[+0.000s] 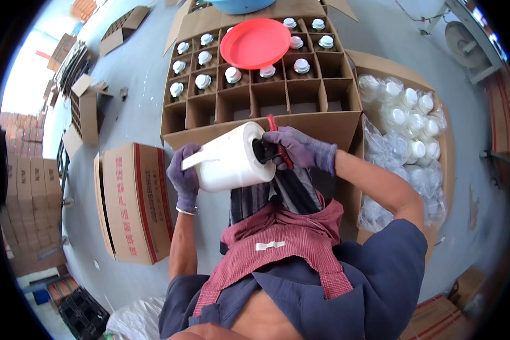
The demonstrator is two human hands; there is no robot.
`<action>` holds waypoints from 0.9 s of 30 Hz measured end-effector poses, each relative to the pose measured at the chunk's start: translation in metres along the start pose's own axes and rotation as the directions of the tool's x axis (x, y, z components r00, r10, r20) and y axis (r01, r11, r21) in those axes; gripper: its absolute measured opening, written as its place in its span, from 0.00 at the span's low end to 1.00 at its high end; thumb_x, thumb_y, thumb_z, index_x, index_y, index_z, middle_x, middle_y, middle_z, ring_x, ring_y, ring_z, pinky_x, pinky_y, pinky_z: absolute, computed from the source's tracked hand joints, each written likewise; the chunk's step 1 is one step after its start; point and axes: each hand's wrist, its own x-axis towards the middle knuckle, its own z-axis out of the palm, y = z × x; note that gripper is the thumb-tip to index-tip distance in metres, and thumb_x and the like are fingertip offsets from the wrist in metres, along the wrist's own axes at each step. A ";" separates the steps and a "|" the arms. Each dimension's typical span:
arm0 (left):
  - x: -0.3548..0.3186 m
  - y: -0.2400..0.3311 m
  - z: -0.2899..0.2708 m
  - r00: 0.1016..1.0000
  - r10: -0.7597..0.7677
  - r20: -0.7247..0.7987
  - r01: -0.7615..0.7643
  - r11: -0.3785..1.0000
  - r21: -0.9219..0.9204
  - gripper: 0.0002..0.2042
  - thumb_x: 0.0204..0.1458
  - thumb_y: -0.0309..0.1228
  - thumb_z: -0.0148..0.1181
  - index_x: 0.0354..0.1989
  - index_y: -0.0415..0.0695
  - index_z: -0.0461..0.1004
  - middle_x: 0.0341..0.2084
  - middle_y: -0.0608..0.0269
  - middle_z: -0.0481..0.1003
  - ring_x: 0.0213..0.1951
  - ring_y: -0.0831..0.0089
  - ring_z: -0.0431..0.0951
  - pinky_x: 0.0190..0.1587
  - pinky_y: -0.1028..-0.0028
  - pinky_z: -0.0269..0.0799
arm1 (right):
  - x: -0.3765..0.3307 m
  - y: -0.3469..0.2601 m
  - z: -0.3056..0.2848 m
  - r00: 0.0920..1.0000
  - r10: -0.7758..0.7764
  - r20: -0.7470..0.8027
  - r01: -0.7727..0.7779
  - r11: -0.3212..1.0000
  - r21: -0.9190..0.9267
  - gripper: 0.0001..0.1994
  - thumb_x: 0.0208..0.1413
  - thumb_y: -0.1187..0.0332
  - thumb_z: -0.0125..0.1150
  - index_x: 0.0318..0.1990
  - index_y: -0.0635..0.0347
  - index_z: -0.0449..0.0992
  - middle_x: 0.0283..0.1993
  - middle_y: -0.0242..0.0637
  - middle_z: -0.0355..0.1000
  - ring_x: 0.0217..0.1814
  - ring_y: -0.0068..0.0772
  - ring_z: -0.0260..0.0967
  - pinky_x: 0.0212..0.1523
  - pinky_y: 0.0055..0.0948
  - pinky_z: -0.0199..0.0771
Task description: The person assembles thermos flasks by inserting glass liners into plastic housings, placing foam padding, and securing them with screw-on components before packing the finished items into a cardboard box.
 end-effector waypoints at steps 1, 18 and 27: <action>0.001 -0.004 -0.001 0.999 -0.032 -0.014 0.031 0.998 -0.058 0.09 0.60 0.30 0.55 0.37 0.36 0.78 0.31 0.56 0.81 0.37 0.71 0.81 0.42 0.72 0.75 | -0.006 -0.024 0.001 0.999 0.030 -0.034 -0.038 0.963 -0.266 0.14 0.63 0.55 0.54 0.41 0.58 0.72 0.28 0.31 0.72 0.22 0.20 0.69 0.19 0.22 0.70; -0.038 0.068 0.065 0.625 0.528 0.575 -0.468 0.843 -0.266 0.19 0.56 0.30 0.57 0.55 0.37 0.67 0.49 0.47 0.73 0.53 0.48 0.73 0.62 0.47 0.61 | 0.028 -0.059 -0.150 -0.125 -0.976 0.180 0.086 -0.191 -0.978 0.11 0.49 0.64 0.62 0.39 0.55 0.76 0.40 0.38 0.76 0.43 0.42 0.74 0.51 0.40 0.71; -0.011 0.016 0.040 0.870 -0.018 0.492 -0.048 0.992 0.120 0.26 0.67 0.38 0.38 0.68 0.34 0.54 0.65 0.46 0.59 0.67 0.55 0.58 0.69 0.63 0.51 | -0.075 0.068 -0.422 -0.212 -0.350 -0.913 -0.745 0.662 -0.081 0.45 0.40 0.36 0.66 0.61 0.58 0.64 0.62 0.45 0.60 0.65 0.46 0.56 0.61 0.53 0.55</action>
